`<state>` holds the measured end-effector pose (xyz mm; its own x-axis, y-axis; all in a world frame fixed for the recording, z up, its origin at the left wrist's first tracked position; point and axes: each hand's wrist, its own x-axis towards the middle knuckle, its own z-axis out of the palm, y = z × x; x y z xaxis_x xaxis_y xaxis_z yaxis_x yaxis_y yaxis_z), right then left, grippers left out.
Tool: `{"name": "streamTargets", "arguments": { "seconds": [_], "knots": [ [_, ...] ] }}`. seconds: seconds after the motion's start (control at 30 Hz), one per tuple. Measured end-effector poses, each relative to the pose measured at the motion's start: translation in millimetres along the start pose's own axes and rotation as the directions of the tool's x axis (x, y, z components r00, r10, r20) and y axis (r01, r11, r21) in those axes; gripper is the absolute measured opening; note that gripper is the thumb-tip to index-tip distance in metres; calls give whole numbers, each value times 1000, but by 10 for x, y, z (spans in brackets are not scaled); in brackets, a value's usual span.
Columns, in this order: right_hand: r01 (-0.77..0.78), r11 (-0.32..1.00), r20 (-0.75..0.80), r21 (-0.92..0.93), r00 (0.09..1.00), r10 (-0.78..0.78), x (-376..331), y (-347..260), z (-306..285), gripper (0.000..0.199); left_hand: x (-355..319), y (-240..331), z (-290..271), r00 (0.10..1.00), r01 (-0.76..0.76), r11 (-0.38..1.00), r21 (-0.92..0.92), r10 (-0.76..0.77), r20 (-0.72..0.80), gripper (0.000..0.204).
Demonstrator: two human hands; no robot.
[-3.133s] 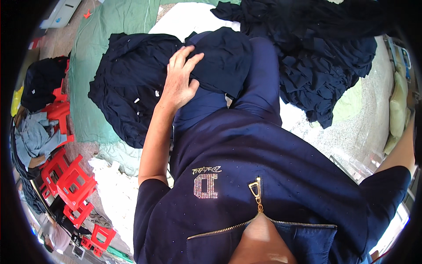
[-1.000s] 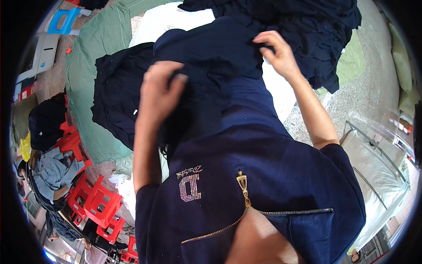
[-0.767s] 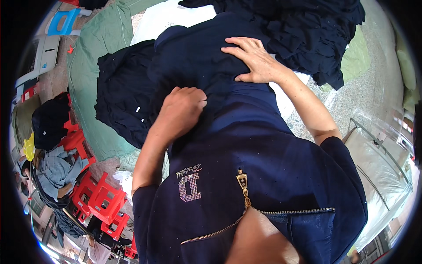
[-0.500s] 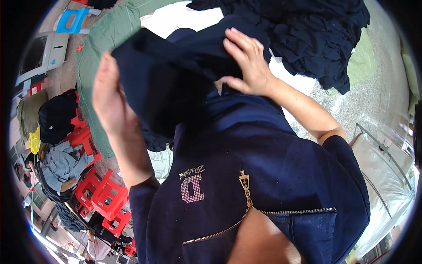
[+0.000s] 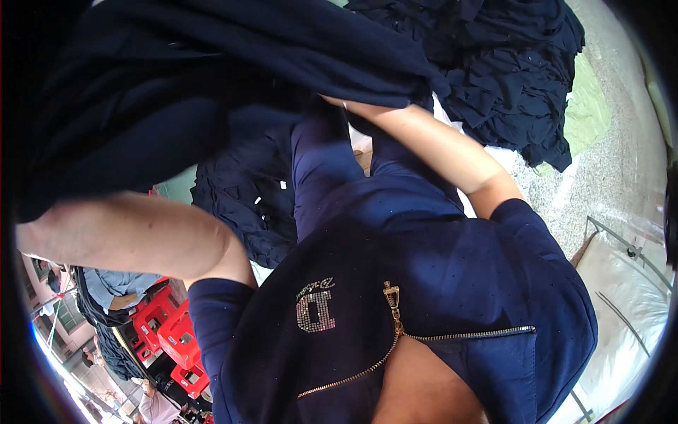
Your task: Inspecting dark blue shirts or garments for quality or tags.
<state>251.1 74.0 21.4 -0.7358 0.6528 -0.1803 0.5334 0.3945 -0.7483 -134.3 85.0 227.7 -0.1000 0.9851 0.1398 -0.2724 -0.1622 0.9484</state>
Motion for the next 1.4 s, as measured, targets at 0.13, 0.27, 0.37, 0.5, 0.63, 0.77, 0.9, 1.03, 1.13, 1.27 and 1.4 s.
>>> {"name": "streamTargets", "arguments": {
  "seconds": [0.13,0.27,0.37,0.5,0.63,0.77,0.9,1.03,1.13,1.27,1.4],
  "knots": [
    [-128,989,-163,-71,980,116,-897,733,-238,58,224,300,-993,993,78,996,-31,-81,-87,41],
    [-251,960,-280,-126,937,208,-2342,1011,-43,50,-469,-174,-502,959,168,982,-84,-182,-215,40],
    [-328,931,-347,-158,901,259,-3083,848,240,44,-613,-664,-207,907,234,963,-132,-265,-327,38],
    [-428,885,-438,-183,841,317,-3016,751,305,38,-564,-1372,-295,711,524,848,-79,-487,-507,36],
    [-399,562,78,725,858,508,-2269,442,297,50,-1080,-2300,-96,911,373,720,585,-163,-379,30],
    [-438,719,-185,539,771,609,-1823,392,486,62,-1872,-2677,434,953,282,735,616,-289,-90,56],
    [-213,969,-590,121,770,243,-1614,441,633,20,-2336,-2622,698,983,34,599,800,-163,81,47],
    [264,772,-796,578,390,463,-1817,451,-92,4,-2413,-2123,672,942,-164,700,695,-98,322,24],
    [669,619,-907,412,236,348,-2459,1061,-812,13,-2420,-1981,554,845,-359,645,675,-84,529,26],
    [519,604,-774,604,201,601,-2668,1633,-935,21,-2513,-2006,507,778,-280,695,662,-240,580,25],
    [-128,828,-732,545,409,545,-2085,1230,-225,36,-2385,-1918,503,669,-95,693,715,-487,561,18]
  ]
}}
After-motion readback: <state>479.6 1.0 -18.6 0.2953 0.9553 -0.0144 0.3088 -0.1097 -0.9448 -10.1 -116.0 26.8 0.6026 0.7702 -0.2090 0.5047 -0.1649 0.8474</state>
